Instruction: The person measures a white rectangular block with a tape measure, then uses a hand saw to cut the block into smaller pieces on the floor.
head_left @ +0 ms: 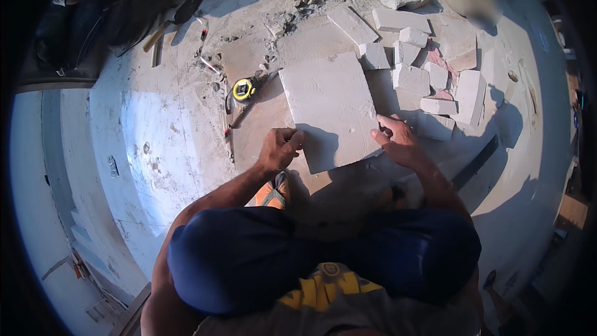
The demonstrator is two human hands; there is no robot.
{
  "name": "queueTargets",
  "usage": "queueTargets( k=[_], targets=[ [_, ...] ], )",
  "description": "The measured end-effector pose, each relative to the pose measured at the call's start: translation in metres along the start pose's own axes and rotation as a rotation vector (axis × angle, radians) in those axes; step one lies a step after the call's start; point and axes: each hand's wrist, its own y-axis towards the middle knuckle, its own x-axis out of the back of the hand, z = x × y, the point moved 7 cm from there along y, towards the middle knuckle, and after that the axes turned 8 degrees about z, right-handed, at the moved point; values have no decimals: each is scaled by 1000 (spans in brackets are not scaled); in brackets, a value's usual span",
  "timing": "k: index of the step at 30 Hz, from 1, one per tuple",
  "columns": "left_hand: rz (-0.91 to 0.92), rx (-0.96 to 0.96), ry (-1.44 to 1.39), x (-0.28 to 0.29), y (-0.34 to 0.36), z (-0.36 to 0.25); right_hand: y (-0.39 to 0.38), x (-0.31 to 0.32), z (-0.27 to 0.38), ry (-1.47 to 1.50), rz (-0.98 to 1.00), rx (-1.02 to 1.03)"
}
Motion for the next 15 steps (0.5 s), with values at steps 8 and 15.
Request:
queueTargets(
  k=[8,15],
  targets=[
    [-277,-165,451,67,-5,-41,3,73,57,-640,297,76],
    [-573,-291,946,108,17,-55,49,9,124,-579,270,313]
  ],
)
